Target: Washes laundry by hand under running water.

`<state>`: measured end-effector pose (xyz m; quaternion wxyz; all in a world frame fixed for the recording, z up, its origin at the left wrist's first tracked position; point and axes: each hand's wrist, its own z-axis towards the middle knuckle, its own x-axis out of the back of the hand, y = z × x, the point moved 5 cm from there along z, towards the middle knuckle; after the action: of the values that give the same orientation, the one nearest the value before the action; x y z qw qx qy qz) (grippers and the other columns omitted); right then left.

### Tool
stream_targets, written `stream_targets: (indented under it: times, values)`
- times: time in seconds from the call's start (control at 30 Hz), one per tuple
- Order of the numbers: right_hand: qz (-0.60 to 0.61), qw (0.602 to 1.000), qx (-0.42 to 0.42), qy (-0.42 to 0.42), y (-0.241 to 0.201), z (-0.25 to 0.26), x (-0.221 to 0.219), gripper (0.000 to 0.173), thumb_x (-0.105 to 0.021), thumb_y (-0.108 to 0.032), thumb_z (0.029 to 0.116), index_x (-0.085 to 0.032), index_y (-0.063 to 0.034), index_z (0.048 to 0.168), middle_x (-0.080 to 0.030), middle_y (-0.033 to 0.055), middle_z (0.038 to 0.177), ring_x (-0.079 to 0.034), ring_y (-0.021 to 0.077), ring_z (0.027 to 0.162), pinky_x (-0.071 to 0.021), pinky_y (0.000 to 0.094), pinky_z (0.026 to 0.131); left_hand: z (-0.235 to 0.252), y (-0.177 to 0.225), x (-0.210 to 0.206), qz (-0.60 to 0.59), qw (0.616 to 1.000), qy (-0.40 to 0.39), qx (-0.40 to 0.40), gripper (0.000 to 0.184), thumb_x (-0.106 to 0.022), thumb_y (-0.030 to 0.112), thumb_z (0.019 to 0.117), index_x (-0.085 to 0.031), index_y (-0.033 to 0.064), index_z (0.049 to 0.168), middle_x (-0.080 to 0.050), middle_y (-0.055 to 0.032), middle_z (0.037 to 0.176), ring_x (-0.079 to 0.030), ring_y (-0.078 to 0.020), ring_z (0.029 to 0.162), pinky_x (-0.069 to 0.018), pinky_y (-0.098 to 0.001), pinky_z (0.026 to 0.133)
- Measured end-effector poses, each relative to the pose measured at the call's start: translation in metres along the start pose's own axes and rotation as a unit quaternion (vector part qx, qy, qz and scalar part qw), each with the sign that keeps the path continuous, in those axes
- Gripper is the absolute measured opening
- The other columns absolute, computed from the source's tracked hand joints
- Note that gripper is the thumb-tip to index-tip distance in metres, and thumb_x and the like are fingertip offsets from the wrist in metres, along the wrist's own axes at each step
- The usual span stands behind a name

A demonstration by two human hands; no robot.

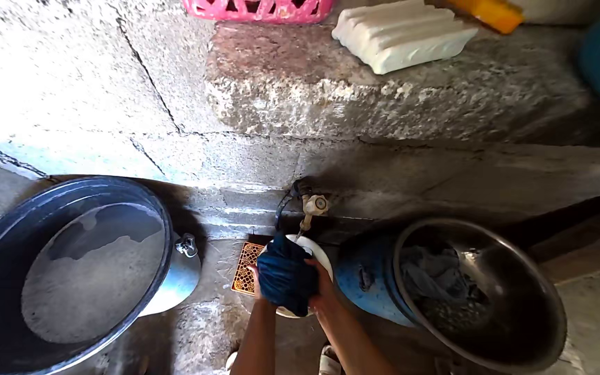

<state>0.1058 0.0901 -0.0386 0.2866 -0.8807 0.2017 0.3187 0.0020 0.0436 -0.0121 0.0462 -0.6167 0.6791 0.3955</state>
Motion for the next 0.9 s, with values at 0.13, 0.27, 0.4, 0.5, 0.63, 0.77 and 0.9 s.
stream_targets:
  times: [0.13, 0.27, 0.4, 0.5, 0.63, 0.77, 0.9]
  values:
    - [-0.021, 1.0, -0.016, 0.007, -0.017, 0.016, 0.06, 0.038, -0.033, -0.035, 0.1047, -0.064, -0.0143, 0.094, -0.072, 0.0037, 0.079, -0.071, 0.0142, 0.072, -0.0605, 0.0346, 0.061, 0.088, -0.047, 0.052, 0.088, 0.971, -0.202, -0.09, 0.054, -0.053, 0.044, 0.0947, -0.049, 0.006, 0.134, -0.073, -0.004, 0.105, -0.071, -0.0105, 0.096, -0.0613, -0.0347, 0.084]
    - [-0.102, 0.986, -0.104, 0.078, -0.021, 0.028, 0.114, 0.082, -0.025, -0.081, 0.0946, -0.052, -0.0178, 0.14, -0.066, 0.0165, 0.121, -0.065, 0.0342, 0.107, -0.0546, 0.0587, 0.084, 0.079, -0.027, 0.023, 0.313, 0.924, -0.169, -0.14, 0.049, -0.068, 0.018, 0.0907, -0.055, -0.0053, 0.132, -0.068, -0.0172, 0.114, -0.069, -0.0202, 0.099, -0.059, -0.0412, 0.09]
    - [-0.037, 0.997, -0.031, -0.053, -0.014, 0.048, 0.095, 0.092, -0.02, -0.092, 0.0842, -0.065, -0.0189, 0.118, -0.074, 0.0094, 0.101, -0.072, 0.0244, 0.09, -0.0611, 0.0476, 0.072, 0.062, -0.033, 0.003, 0.418, 0.859, -0.228, -0.188, 0.038, -0.066, 0.02, 0.0932, -0.063, -0.0041, 0.122, -0.07, -0.0125, 0.11, -0.068, -0.0134, 0.099, -0.0573, -0.0352, 0.092]
    - [-0.027, 0.993, 0.003, -0.112, -0.022, 0.056, 0.079, 0.07, -0.03, -0.073, 0.098, -0.067, -0.0152, 0.11, -0.075, 0.0062, 0.091, -0.072, 0.0171, 0.081, -0.0616, 0.0375, 0.07, 0.061, -0.031, -0.002, 0.415, 0.863, -0.237, -0.165, 0.038, -0.059, 0.021, 0.0977, -0.062, -0.0058, 0.125, -0.07, -0.0127, 0.111, -0.068, -0.0117, 0.099, -0.057, -0.0335, 0.093]
    - [-0.096, 0.991, 0.062, -0.064, -0.032, 0.055, 0.063, 0.034, -0.039, -0.033, 0.1063, -0.064, -0.0106, 0.11, -0.072, 0.0046, 0.087, -0.07, 0.0127, 0.076, -0.0599, 0.0314, 0.066, 0.071, -0.024, -0.007, 0.419, 0.876, -0.19, -0.145, 0.034, -0.049, 0.02, 0.1067, -0.063, -0.0066, 0.123, -0.069, -0.0143, 0.112, -0.067, -0.0126, 0.1, -0.0556, -0.0346, 0.094]
    - [-0.29, 0.938, 0.188, 0.034, -0.048, 0.05, 0.057, 0.035, -0.068, -0.009, 0.0942, -0.059, 0.004, 0.126, -0.067, 0.0147, 0.113, -0.065, 0.0171, 0.101, -0.0561, 0.037, 0.09, 0.088, -0.034, 0.007, 0.391, 0.907, -0.136, -0.084, 0.04, -0.04, 0.025, 0.1115, -0.06, -0.0054, 0.129, -0.07, -0.017, 0.113, -0.069, -0.0182, 0.099, -0.0569, -0.0402, 0.092]
    - [-0.501, 0.828, 0.249, 0.033, -0.065, 0.031, 0.042, 0.042, -0.078, -0.019, 0.0878, -0.066, 0.0071, 0.118, -0.062, 0.024, 0.128, -0.06, 0.0289, 0.12, -0.0473, 0.0447, 0.105, 0.089, -0.049, 0.015, 0.307, 0.935, -0.18, 0.008, 0.044, -0.028, 0.03, 0.1123, -0.062, 0.004, 0.124, -0.073, -0.0056, 0.101, -0.071, -0.012, 0.091, -0.0605, -0.0347, 0.082]
